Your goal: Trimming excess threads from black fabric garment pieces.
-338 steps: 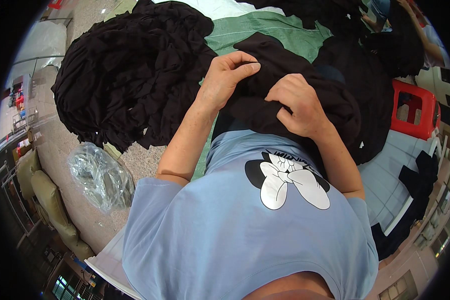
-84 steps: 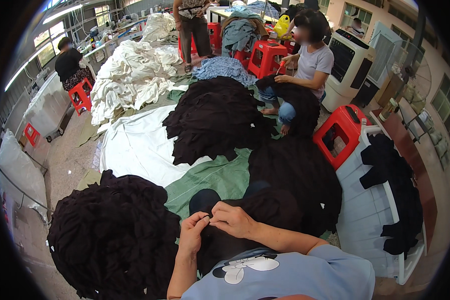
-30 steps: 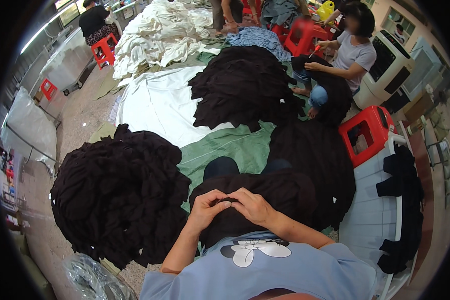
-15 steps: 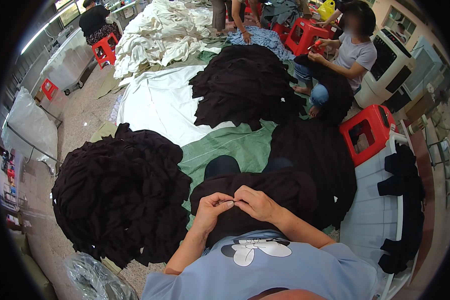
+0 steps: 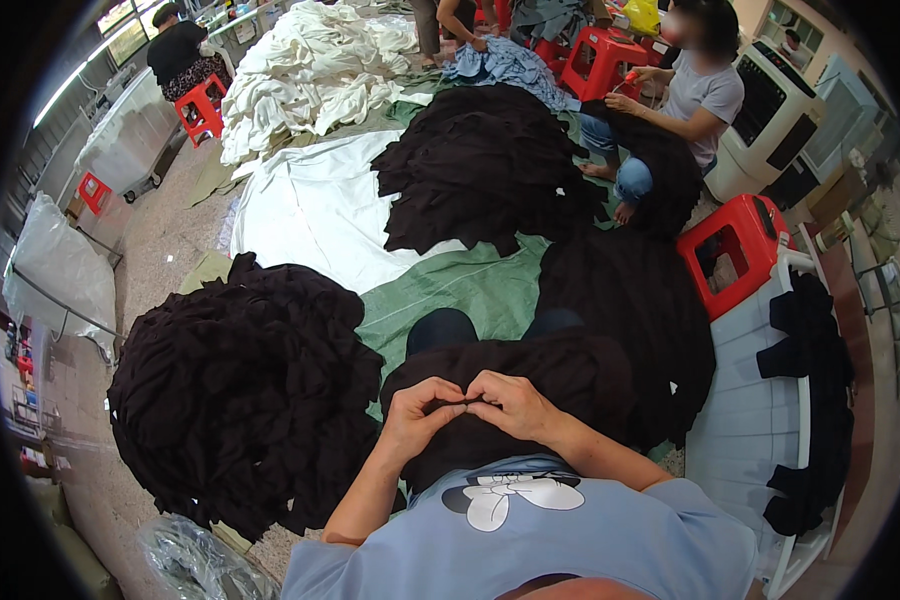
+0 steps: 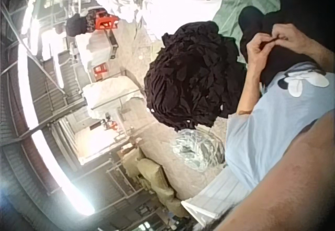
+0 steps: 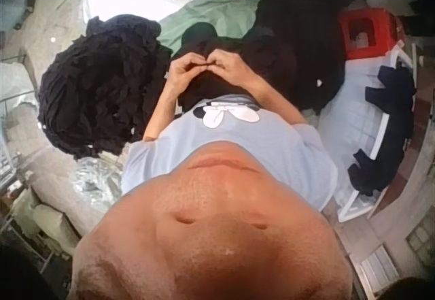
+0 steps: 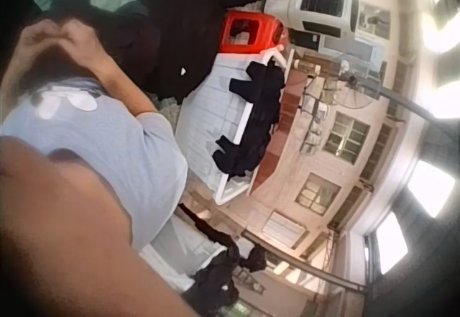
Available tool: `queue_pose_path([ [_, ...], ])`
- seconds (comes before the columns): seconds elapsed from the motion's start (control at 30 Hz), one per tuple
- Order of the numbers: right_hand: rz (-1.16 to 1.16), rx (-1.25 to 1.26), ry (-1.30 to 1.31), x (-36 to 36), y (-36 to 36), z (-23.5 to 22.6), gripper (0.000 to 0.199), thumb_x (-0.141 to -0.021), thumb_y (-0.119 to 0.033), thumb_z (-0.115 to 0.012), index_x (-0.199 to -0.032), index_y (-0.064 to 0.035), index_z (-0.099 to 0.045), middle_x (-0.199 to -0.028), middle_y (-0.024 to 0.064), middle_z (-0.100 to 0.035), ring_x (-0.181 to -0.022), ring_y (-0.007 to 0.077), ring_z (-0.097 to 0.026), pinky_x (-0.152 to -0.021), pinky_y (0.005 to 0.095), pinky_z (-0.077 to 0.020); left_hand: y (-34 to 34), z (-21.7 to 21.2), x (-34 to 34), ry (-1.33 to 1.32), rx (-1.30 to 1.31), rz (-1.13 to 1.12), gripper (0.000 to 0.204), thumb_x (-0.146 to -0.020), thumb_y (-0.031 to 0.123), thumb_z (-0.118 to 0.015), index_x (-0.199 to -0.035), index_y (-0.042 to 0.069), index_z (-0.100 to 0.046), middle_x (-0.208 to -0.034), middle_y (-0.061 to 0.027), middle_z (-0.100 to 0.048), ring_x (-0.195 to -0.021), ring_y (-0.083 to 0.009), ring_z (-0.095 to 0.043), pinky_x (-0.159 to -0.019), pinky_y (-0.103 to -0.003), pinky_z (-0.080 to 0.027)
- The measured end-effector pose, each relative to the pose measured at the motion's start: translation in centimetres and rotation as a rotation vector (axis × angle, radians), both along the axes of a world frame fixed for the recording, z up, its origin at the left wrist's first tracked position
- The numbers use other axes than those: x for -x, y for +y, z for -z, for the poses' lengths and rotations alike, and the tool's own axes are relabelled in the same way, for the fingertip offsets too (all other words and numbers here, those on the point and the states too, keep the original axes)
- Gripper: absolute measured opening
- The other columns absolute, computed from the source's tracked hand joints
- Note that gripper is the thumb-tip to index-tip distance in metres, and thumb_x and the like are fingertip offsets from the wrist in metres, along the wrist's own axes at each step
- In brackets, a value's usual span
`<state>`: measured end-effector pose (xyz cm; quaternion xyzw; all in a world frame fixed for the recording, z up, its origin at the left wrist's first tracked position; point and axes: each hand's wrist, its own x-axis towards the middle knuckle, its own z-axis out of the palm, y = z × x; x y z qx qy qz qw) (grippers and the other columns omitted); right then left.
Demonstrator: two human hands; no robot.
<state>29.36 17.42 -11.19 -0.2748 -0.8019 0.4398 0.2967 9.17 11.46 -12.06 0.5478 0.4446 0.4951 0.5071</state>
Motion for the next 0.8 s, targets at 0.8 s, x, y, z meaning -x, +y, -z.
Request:
queue_pose_path([
  [0.8, -0.057, -0.097, 0.210, -0.2, 0.3, 0.6, 0.019, -0.084, 0.001, -0.071, -0.100, -0.0005, -0.063, -0.096, 0.0084, -0.060, -0.066, 0.0129, -0.060, -0.059, 0.0258, -0.0490, 0.4, 2.1, 0.7, -0.300, 0.342, 0.143, 0.012, -0.091, 0.003, -0.067, -0.103, 0.001, -0.067, -0.093, 0.0016, -0.066, -0.085, -0.0050, -0.059, -0.079, -0.020, -0.047],
])
